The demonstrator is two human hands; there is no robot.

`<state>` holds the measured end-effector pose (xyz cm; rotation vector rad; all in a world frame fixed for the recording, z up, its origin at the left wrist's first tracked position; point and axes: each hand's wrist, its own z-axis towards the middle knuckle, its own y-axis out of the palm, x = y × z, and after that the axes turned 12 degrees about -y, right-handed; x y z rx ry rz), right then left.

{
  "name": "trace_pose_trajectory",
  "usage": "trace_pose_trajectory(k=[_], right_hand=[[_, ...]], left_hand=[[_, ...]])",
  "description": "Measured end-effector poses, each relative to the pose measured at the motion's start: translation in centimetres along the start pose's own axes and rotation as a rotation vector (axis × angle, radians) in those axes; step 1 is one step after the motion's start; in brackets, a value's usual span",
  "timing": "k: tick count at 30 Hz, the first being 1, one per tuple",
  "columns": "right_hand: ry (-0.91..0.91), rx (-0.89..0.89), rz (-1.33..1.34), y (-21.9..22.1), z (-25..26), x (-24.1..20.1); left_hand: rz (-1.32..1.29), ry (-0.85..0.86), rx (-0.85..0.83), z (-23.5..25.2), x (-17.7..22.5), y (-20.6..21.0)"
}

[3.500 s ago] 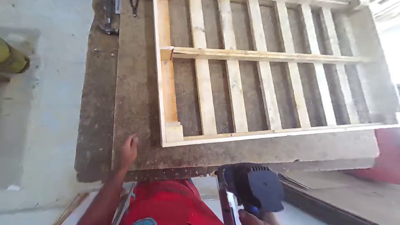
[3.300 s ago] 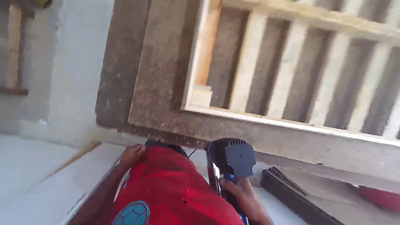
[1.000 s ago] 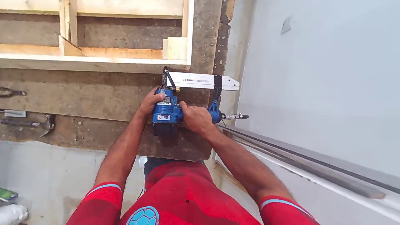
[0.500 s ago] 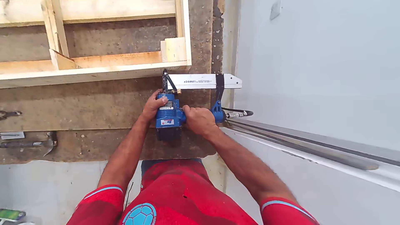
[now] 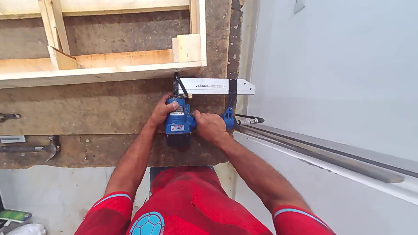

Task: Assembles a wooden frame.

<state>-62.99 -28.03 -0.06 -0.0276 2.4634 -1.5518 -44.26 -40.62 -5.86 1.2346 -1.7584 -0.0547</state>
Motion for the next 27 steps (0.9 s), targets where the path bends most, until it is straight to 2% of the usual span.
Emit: trace_pose_trajectory(k=[8, 13, 15, 18, 21, 27], right_hand=[[-0.019, 0.051, -0.007, 0.8, 0.0, 0.8], [0.042, -0.092, 0.073, 0.3, 0.1, 0.5], [0.025, -0.067, 0.054, 0.0, -0.2, -0.6], [-0.068, 0.040, -0.023, 0.0, -0.9, -3.9], [-0.108, 0.030, -0.044, -0.9, -0.7, -9.6], [-0.152, 0.056, -0.076, -2.0, 7.4, -22.4]], left_hand=[[0.023, -0.012, -0.007, 1.2, -0.8, -0.5], [-0.009, -0.040, 0.022, 1.5, -2.0, -0.5], [-0.029, -0.036, 0.033, 0.5, -2.1, -0.8], [-0.050, 0.032, 0.014, -3.2, -1.8, -2.2], [-0.079, 0.093, 0.032, -8.4, -1.8, -5.2], [-0.052, 0.145, 0.144, -17.1, 1.5, -17.7]])
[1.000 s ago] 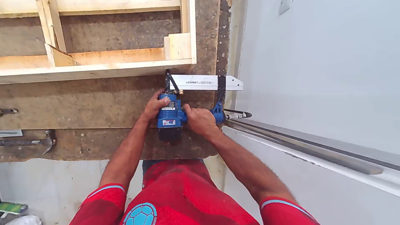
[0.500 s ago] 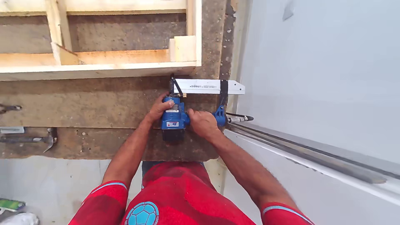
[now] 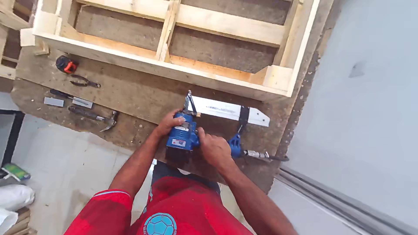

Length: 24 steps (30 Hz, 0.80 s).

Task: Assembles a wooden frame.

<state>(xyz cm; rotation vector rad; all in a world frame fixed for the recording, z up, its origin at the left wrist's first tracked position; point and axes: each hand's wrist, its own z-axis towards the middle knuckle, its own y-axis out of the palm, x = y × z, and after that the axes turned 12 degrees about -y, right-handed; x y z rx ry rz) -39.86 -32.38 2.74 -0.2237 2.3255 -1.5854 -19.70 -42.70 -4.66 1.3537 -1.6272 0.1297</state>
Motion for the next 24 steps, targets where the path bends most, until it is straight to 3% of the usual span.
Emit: trace_pose_trajectory(k=[3, 7, 13, 19, 21, 24], right_hand=[[0.014, -0.019, 0.003, -0.9, 4.6, -3.6], [0.036, 0.006, 0.010, -1.8, 8.7, -6.7], [0.051, 0.048, -0.008, -2.0, 12.4, -7.6], [0.075, 0.083, -0.034, -0.8, 13.0, -8.0], [0.089, 0.163, -0.069, 0.1, 13.1, -8.1], [0.110, 0.202, -0.104, 1.2, 13.4, -7.9]], left_hand=[[0.029, 0.008, 0.014, -1.1, 2.0, -5.3], [0.126, 0.008, 0.012, -2.3, 6.0, -9.0], [0.172, 0.029, -0.037, -1.5, 8.7, -11.7], [0.179, -0.039, -0.075, -0.4, 8.5, -12.9], [0.406, -0.045, 0.048, -0.3, 10.1, -13.1], [0.935, 0.144, 0.495, 0.2, 16.9, -12.1]])
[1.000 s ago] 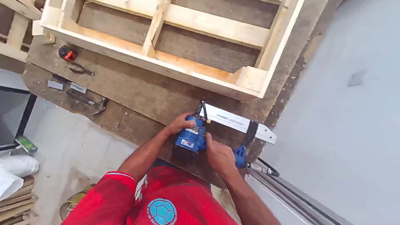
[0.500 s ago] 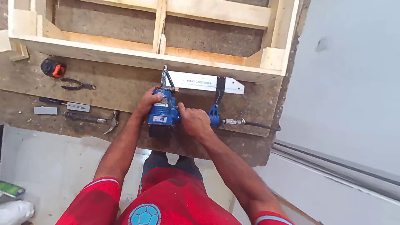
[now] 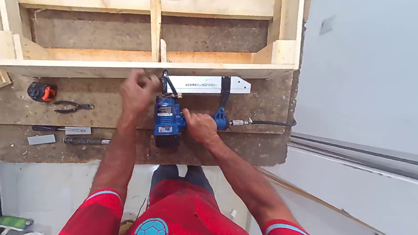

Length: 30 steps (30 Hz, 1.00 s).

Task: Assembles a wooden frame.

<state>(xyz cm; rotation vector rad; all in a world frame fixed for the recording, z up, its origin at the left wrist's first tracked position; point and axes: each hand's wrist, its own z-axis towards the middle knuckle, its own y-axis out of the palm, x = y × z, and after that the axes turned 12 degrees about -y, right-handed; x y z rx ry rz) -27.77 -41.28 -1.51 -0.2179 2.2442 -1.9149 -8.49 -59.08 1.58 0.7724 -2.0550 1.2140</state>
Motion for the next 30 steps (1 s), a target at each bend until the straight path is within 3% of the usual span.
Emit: trace_pose_trajectory(k=[1, 3, 5, 7, 11, 14, 17, 19, 20, 22, 24, 25, 30], right_hand=[[0.003, 0.003, -0.001, 0.2, 0.0, -0.1], [0.001, 0.012, 0.001, 0.3, 0.0, -0.2], [-0.002, 0.040, -0.005, 0.0, 0.0, -0.3], [0.012, 0.055, -0.004, -0.2, 0.1, -0.4], [0.039, 0.004, 0.062, -0.7, 0.1, -1.0], [0.039, 0.008, 0.018, -0.7, 0.5, -1.0], [0.018, 0.057, -0.013, -0.3, -0.1, -0.9], [-0.002, 0.065, -0.012, -0.3, -0.1, -0.5], [-0.009, 0.057, -0.007, -0.3, -0.2, -0.5], [-0.020, 0.030, 0.000, -0.4, -0.1, -0.4], [-0.028, -0.006, 0.008, -0.4, -0.3, -0.5], [-0.028, -0.024, 0.010, -0.4, -0.2, -0.4], [-0.029, 0.020, -0.003, 0.1, 0.0, -0.6]], left_hand=[[0.094, 0.108, 0.109, 1.8, 1.7, -1.3], [0.180, 0.327, 0.096, 7.6, 4.6, -2.4], [0.208, 0.325, -0.116, 13.4, 6.0, -1.3], [0.172, 0.214, -0.259, 15.9, 5.9, 0.8], [0.132, 0.129, -0.257, 15.6, 5.4, 1.8], [0.190, 0.194, -0.189, 15.1, 6.0, 1.2], [0.132, 0.401, 0.097, 11.5, 4.9, 0.6], [0.053, 0.308, 0.259, 6.7, 3.2, 0.0], [0.035, 0.144, 0.226, 3.9, 2.0, 0.3], [-0.100, -0.175, -0.121, -0.2, -1.3, 2.0], [-0.432, -0.334, -0.461, -2.3, -4.6, 4.8], [-0.590, -0.358, -0.534, -2.5, -5.2, 5.7], [-0.737, -0.294, -0.512, -2.4, -5.7, 6.2]])
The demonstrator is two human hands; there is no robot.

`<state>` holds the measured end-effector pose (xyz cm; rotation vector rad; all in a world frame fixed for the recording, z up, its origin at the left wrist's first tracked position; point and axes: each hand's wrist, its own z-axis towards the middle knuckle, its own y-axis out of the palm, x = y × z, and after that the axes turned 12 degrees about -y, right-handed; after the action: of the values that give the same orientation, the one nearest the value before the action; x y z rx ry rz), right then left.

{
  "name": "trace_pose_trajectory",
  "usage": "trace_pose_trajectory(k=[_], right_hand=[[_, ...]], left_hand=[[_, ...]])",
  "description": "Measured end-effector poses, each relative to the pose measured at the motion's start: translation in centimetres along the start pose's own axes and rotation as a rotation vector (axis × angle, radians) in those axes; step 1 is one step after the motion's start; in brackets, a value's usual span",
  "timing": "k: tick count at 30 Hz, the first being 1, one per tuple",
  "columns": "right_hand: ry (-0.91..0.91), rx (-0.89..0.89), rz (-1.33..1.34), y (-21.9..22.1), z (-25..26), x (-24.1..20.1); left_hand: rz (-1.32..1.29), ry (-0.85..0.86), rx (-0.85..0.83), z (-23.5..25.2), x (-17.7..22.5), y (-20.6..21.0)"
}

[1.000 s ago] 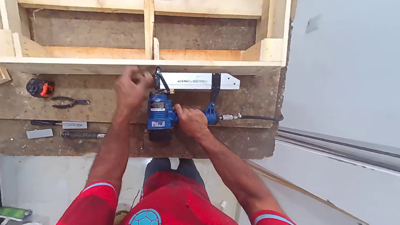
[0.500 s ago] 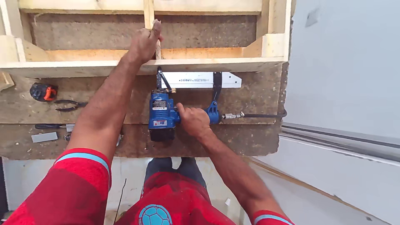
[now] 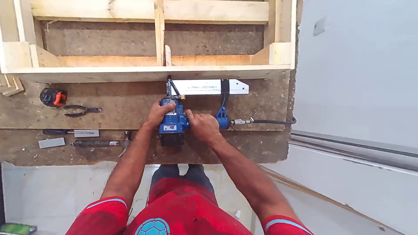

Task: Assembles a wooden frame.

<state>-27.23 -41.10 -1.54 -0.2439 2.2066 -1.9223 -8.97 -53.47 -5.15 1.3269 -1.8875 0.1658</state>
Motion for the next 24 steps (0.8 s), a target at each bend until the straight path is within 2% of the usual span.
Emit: trace_pose_trajectory(k=[18, 24], right_hand=[[0.107, -0.139, 0.095, 0.5, 1.1, -1.4], [0.153, -0.306, 0.182, -0.8, 0.8, -2.1]], left_hand=[[0.075, -0.057, 0.012, 0.6, 0.3, -1.1], [0.116, -0.066, 0.012, 0.5, -0.4, -1.3]])
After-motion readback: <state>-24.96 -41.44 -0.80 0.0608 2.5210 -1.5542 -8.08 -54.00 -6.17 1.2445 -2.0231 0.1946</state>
